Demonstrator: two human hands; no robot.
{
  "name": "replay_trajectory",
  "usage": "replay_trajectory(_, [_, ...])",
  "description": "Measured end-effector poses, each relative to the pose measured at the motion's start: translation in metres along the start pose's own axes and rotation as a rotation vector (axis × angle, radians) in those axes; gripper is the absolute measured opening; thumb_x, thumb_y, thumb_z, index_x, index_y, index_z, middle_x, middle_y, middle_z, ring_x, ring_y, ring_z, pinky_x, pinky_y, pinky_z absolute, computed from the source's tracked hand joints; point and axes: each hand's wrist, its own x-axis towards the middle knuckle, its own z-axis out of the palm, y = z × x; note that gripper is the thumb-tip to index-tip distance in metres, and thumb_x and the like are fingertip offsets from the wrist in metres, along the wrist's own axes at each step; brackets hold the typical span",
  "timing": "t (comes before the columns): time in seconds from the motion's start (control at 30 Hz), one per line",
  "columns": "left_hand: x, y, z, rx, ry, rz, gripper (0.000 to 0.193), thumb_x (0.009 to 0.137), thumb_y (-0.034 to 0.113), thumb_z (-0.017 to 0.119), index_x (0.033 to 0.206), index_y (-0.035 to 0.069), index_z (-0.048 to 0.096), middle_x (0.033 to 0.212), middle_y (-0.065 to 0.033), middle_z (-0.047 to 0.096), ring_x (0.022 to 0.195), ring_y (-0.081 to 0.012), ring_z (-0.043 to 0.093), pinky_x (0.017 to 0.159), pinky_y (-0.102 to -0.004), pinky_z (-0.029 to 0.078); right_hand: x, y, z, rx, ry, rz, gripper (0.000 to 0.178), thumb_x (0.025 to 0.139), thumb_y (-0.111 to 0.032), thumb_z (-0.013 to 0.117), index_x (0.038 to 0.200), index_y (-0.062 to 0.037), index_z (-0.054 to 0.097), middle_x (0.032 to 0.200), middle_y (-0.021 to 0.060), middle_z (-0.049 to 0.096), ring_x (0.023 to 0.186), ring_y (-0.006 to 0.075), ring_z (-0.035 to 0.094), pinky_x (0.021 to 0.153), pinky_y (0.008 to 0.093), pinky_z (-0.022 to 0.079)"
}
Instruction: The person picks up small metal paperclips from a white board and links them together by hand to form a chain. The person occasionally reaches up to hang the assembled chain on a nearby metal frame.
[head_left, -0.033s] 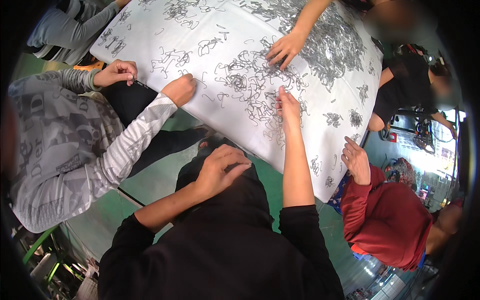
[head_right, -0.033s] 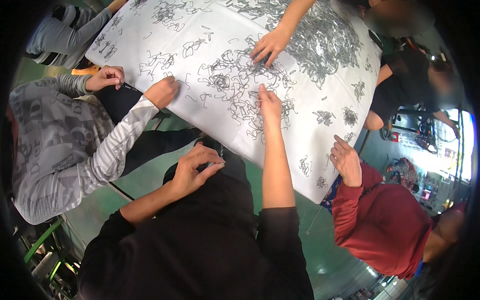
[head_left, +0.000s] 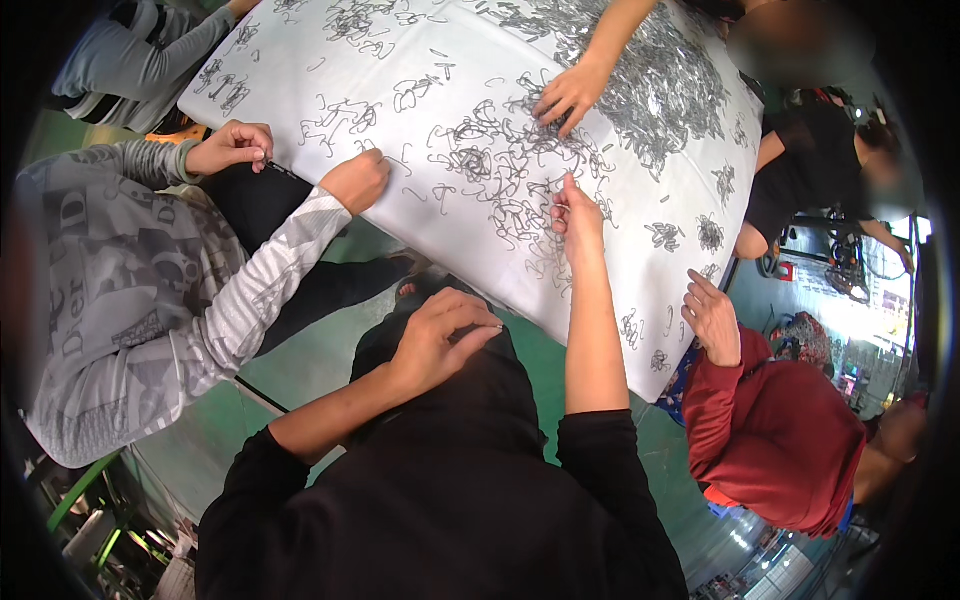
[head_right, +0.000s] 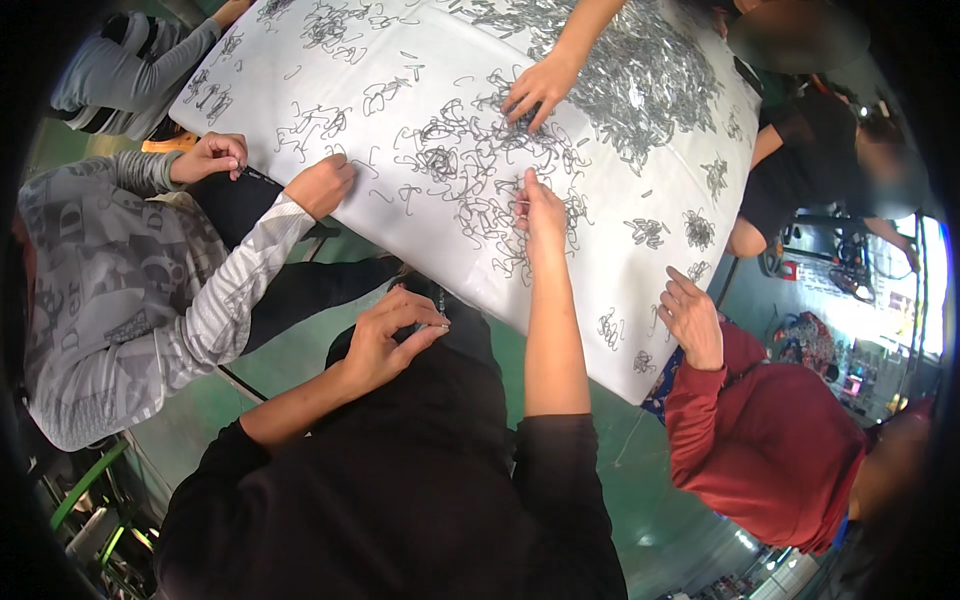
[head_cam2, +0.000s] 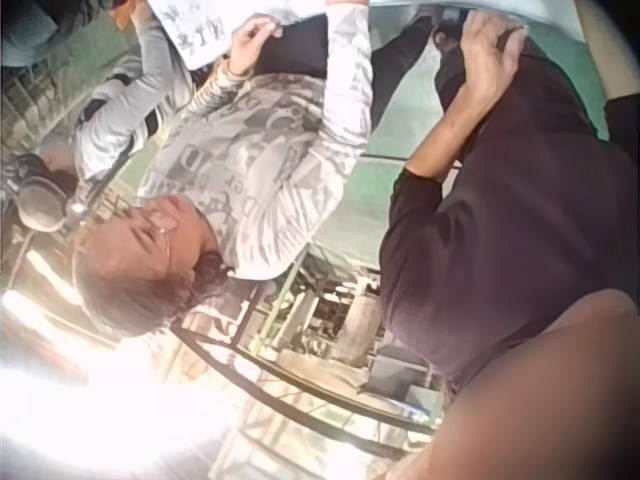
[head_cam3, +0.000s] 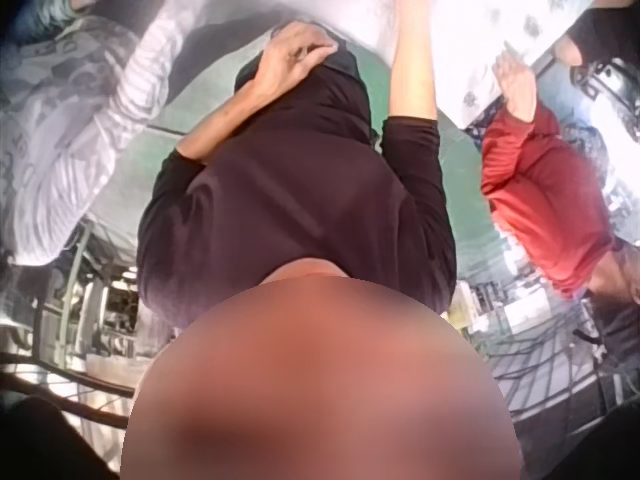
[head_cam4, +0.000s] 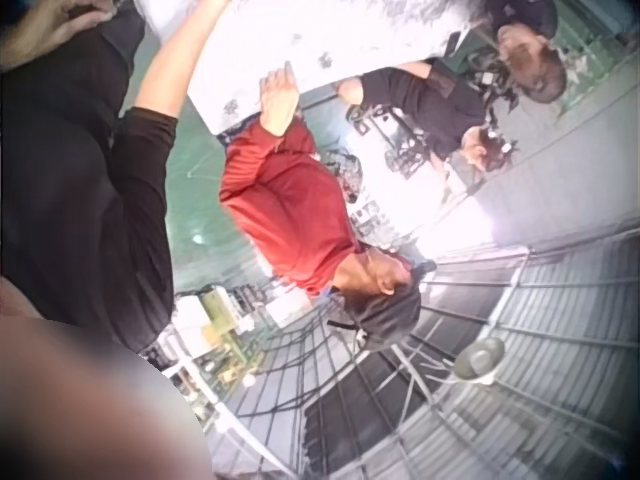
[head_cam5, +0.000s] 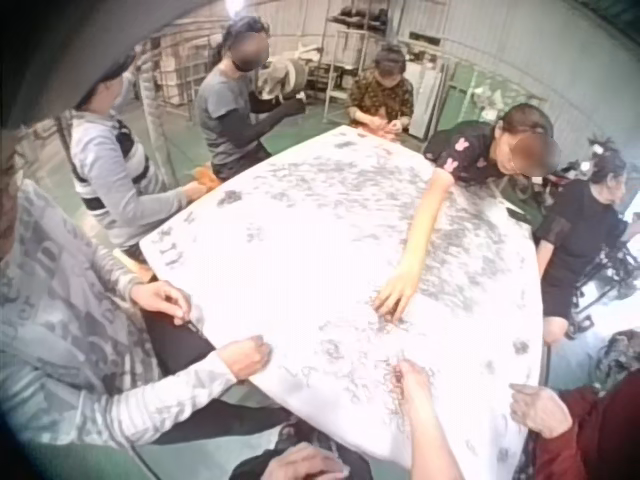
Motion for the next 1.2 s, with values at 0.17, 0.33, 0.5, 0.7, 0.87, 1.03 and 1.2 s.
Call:
replay_trajectory(0.17, [0.003,-0.002,0.000,-0.011,-0.025,0.017,0.013,0.078,0.002,0.075,0.090,0.003,0.071,0.092,-0.0096,0.067,0.084,-0.0226,0.063,0.074,-0.0314,0.050,-0.004,0.003,-0.019,0.469,-0.175,0.131,0.041,0.095,-0.034,0.058,0.063,-0.0149,0.041,0.075,0.0044,0.052,0.063,0.0146,0.046,0.047,0.0245,0.031])
replay_trajectory(0.33, [0.003,0.000,0.000,-0.023,-0.042,0.023,0.014,0.078,0.001,0.074,0.091,0.004,0.070,0.090,-0.0092,0.066,0.086,-0.0246,0.062,0.073,-0.0332,0.050,-0.009,0.004,-0.022,0.509,-0.209,0.115,0.032,0.090,-0.020,0.060,0.064,-0.0129,0.044,0.077,0.0050,0.053,0.064,0.0141,0.048,0.047,0.0251,0.032])
replay_trajectory(0.5, [0.001,-0.001,0.002,-0.034,-0.021,0.024,0.015,0.078,0.002,0.074,0.092,0.004,0.070,0.092,-0.0091,0.065,0.086,-0.0245,0.062,0.074,-0.0335,0.050,0.010,0.012,-0.007,0.046,-0.115,-0.094,0.011,0.083,-0.012,0.065,0.077,-0.0056,0.058,0.076,0.0032,0.056,0.064,0.0121,0.050,0.051,0.0240,0.037])
replay_trajectory(0.7, [0.001,0.001,0.004,0.004,0.014,-0.003,0.016,0.077,0.003,0.075,0.092,0.005,0.070,0.092,-0.0089,0.065,0.087,-0.0243,0.062,0.074,-0.0337,0.051,0.045,0.010,0.034,-0.737,0.092,-0.584,0.013,0.078,-0.019,0.071,0.089,-0.0122,0.071,0.087,0.0040,0.065,0.080,0.0213,0.064,0.070,0.0362,0.050])
replay_trajectory(0.87, [0.004,0.004,0.008,-0.007,0.042,-0.044,0.016,0.077,0.003,0.075,0.092,0.006,0.071,0.093,-0.0083,0.066,0.089,-0.0244,0.062,0.074,-0.0344,0.051,0.049,-0.004,0.062,-1.043,0.138,-0.578,0.009,0.079,-0.023,0.074,0.084,-0.0150,0.072,0.092,0.0027,0.066,0.085,0.0235,0.065,0.073,0.0391,0.052])
replay_trajectory(1.03, [0.007,0.007,0.007,0.033,0.049,-0.031,0.014,0.079,0.004,0.074,0.093,0.006,0.071,0.095,-0.0081,0.067,0.087,-0.0216,0.064,0.075,-0.0318,0.052,0.058,-0.003,0.079,-1.250,0.125,-0.564,0.013,0.082,-0.021,0.071,0.091,-0.0126,0.070,0.099,0.0055,0.065,0.088,0.0263,0.066,0.075,0.0410,0.053])
replay_trajectory(1.2, [0.011,0.008,0.006,0.039,0.041,-0.013,0.014,0.079,0.004,0.074,0.093,0.006,0.072,0.095,-0.0085,0.067,0.087,-0.0219,0.065,0.076,-0.0321,0.052,0.057,-0.001,0.086,-1.383,0.226,-0.764,0.015,0.086,-0.018,0.067,0.098,-0.0098,0.065,0.098,0.0077,0.064,0.089,0.0277,0.065,0.077,0.0411,0.052])
